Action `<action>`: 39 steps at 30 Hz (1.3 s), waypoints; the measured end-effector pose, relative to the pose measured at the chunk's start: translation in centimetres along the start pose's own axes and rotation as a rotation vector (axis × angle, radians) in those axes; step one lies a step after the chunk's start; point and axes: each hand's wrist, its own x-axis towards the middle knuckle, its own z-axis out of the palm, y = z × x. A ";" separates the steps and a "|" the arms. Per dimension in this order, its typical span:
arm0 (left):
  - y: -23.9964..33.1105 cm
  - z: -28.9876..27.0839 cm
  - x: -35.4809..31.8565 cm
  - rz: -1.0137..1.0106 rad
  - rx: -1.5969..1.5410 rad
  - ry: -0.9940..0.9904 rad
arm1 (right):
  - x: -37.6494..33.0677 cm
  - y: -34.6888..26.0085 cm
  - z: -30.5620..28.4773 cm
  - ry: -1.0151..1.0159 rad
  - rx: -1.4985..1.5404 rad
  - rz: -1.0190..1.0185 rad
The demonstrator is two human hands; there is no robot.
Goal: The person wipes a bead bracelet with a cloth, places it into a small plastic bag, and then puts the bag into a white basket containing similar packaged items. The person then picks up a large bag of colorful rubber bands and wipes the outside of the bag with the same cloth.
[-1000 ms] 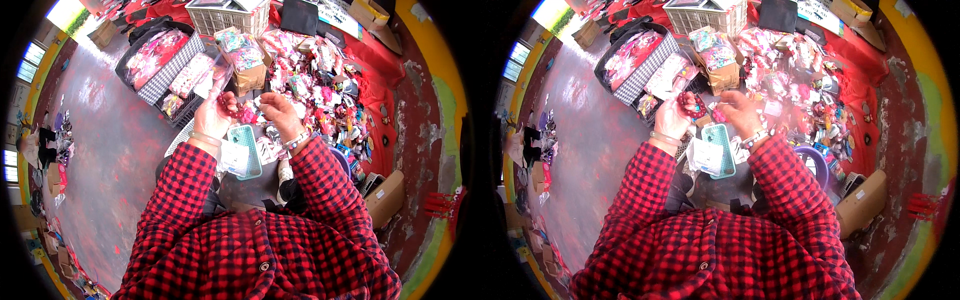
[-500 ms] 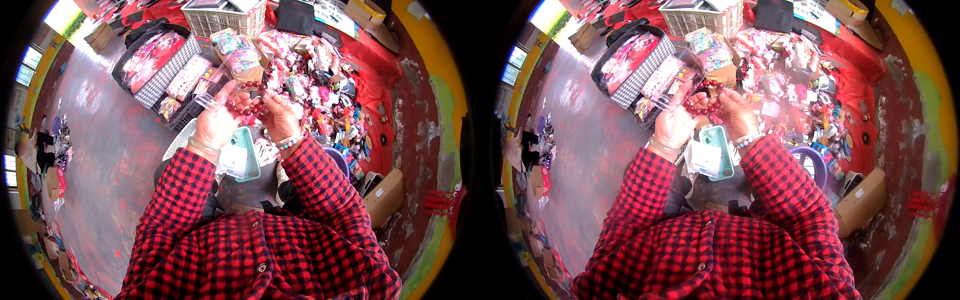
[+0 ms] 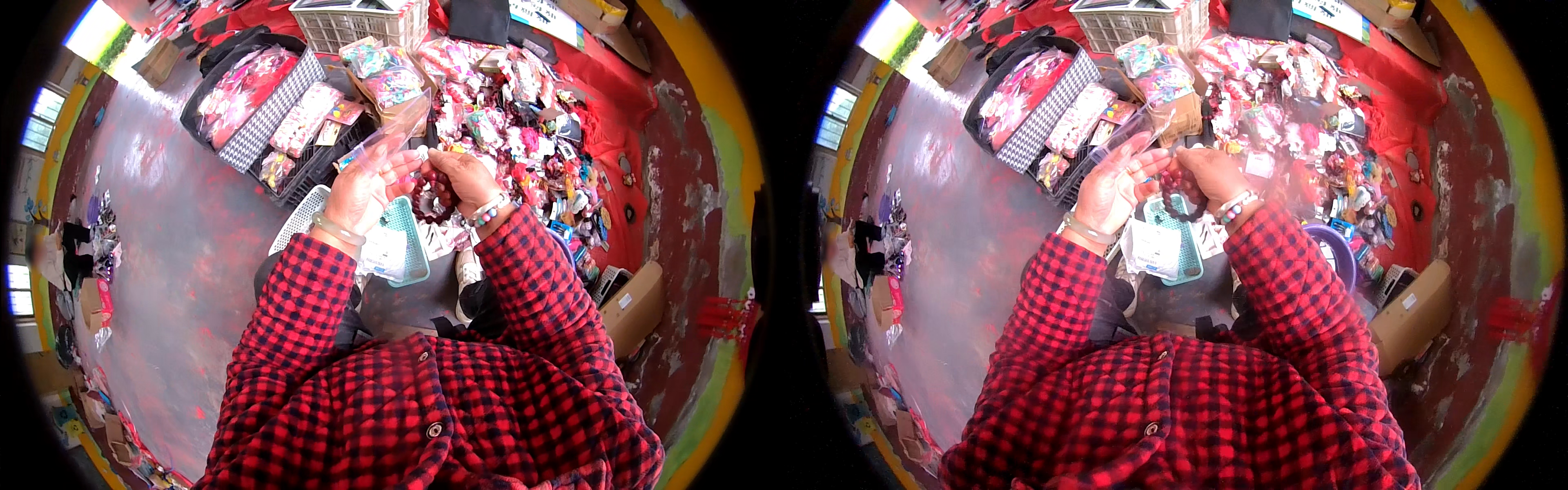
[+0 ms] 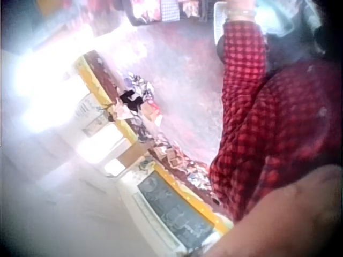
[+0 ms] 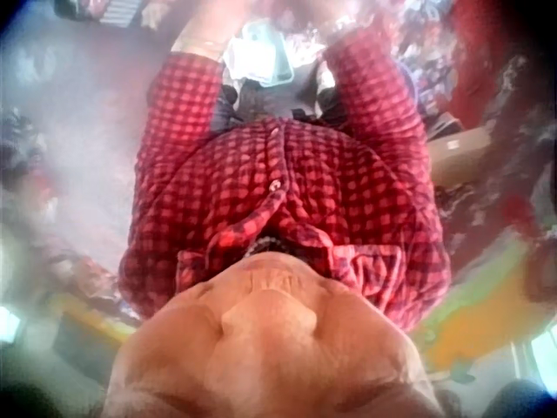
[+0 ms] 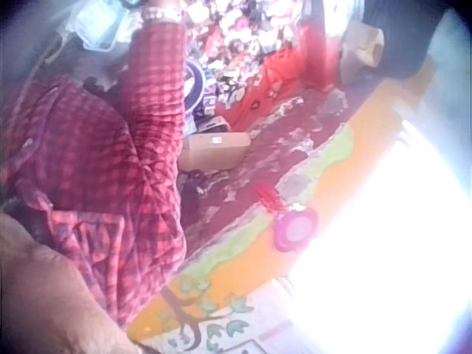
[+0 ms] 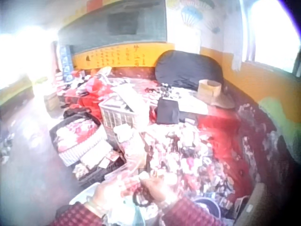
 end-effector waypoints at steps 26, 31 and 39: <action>-0.3 -1.7 0.7 -0.028 -0.318 0.152 | -0.3 1.9 2.2 -0.257 -0.090 -0.206; -0.6 -1.6 0.6 -0.038 -0.211 0.102 | -0.2 1.6 1.9 -0.232 -0.210 -0.173; 0.4 -2.6 0.7 0.017 0.684 0.499 | -0.2 0.5 0.8 -0.081 -0.474 -0.232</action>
